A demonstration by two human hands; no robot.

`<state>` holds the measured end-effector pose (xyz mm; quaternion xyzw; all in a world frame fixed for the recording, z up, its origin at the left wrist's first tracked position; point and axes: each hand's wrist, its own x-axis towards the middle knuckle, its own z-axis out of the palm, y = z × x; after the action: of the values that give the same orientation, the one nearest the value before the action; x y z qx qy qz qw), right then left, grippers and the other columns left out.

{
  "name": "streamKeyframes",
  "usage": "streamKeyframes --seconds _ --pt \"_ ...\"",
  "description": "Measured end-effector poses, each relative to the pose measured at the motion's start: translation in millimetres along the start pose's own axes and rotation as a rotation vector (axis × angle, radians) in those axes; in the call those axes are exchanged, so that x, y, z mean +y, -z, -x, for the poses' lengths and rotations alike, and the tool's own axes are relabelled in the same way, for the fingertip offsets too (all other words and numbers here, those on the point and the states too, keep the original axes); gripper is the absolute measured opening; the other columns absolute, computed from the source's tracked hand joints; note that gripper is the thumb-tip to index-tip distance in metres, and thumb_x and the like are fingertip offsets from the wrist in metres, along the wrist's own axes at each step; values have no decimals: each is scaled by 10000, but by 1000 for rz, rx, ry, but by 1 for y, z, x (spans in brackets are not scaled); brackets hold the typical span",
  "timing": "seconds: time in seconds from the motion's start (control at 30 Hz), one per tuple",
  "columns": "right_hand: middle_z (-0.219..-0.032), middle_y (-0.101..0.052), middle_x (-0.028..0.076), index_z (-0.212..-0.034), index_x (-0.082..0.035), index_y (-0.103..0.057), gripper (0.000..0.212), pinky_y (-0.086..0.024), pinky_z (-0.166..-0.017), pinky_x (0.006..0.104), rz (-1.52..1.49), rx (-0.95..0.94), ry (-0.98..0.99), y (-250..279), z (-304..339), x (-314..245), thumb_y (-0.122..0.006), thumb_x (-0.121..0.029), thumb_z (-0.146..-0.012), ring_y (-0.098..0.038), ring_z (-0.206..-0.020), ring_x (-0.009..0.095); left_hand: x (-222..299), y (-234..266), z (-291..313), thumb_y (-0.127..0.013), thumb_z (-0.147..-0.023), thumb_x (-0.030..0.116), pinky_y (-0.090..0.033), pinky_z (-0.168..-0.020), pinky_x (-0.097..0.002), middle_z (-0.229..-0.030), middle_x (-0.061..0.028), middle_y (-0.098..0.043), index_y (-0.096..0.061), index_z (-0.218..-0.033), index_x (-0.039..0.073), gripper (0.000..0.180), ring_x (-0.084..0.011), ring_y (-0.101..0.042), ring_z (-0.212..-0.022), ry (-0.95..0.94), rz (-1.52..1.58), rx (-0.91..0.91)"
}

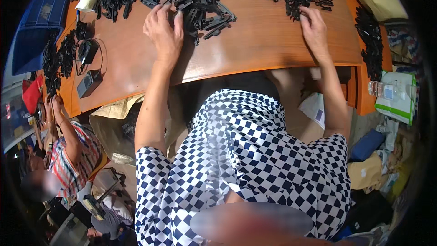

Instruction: The person assembles plastic components by hand, picking up pieces from the table, fitting them together, and placing the assembled parts on the table.

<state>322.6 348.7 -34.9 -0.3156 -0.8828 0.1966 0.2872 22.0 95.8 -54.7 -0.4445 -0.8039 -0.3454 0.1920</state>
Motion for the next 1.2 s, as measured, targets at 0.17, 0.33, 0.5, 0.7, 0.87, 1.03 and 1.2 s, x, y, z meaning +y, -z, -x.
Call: streamKeyframes --seconds 0.17,0.33,0.5,0.7,0.87,1.03,1.2 --pt "-974 -556 145 -1110 -48 -565 245 -464 -808 393 65 -158 31 15 12 36 -518 -56 -870 -562 -924 335 52 16 13 -659 -773 149 -383 -764 -398 -782 -37 -569 -579 -816 110 99 -223 -561 -768 -369 29 -302" --pt "-985 -541 131 -1162 -81 -535 316 -443 -835 409 151 -239 143 12 -3 37 -549 -77 -847 -537 -968 330 59 9 13 -666 -762 144 -411 -733 -370 -800 -63 -566 -568 -842 91 137 -248 -576 -798 -281 -99 -499" --pt "-944 -505 117 -1161 -124 -536 314 -441 -808 405 162 -383 186 18 -18 46 -587 -135 -851 -534 -944 320 62 10 16 -612 -784 84 -477 -694 -417 -809 -111 -539 -529 -865 58 119 -294 -572 -805 -321 7 -626" --pt "-904 -461 99 -1082 -95 -546 286 -427 -764 389 216 -383 403 18 -34 42 -653 -169 -827 -519 -870 295 64 15 14 -572 -812 34 -488 -726 -394 -874 -148 -581 -525 -901 37 101 -317 -584 -855 -176 119 -659" --pt "-920 -487 102 -1008 -72 -543 230 -444 -768 396 314 -318 470 10 -34 43 -649 -174 -831 -525 -886 304 45 0 34 -596 -873 37 -506 -712 -286 -973 -78 -635 -499 -1125 32 270 -202 -625 -872 482 967 -636" --pt "-914 -500 110 -936 -59 -547 179 -465 -757 412 353 -225 448 -8 -28 46 -641 -175 -838 -534 -904 317 58 15 41 -628 -877 83 -565 -752 -291 -1125 -138 -623 -522 -1157 56 301 -250 -652 -939 972 1564 -620" --pt "-860 -574 144 -970 -35 -560 142 -480 -728 362 -27 -141 105 -32 -12 10 -580 -145 -883 -587 -824 285 69 17 51 -586 -897 58 -570 -789 -323 -1135 -159 -612 -534 -1132 64 241 -278 -642 -980 947 1785 -547"
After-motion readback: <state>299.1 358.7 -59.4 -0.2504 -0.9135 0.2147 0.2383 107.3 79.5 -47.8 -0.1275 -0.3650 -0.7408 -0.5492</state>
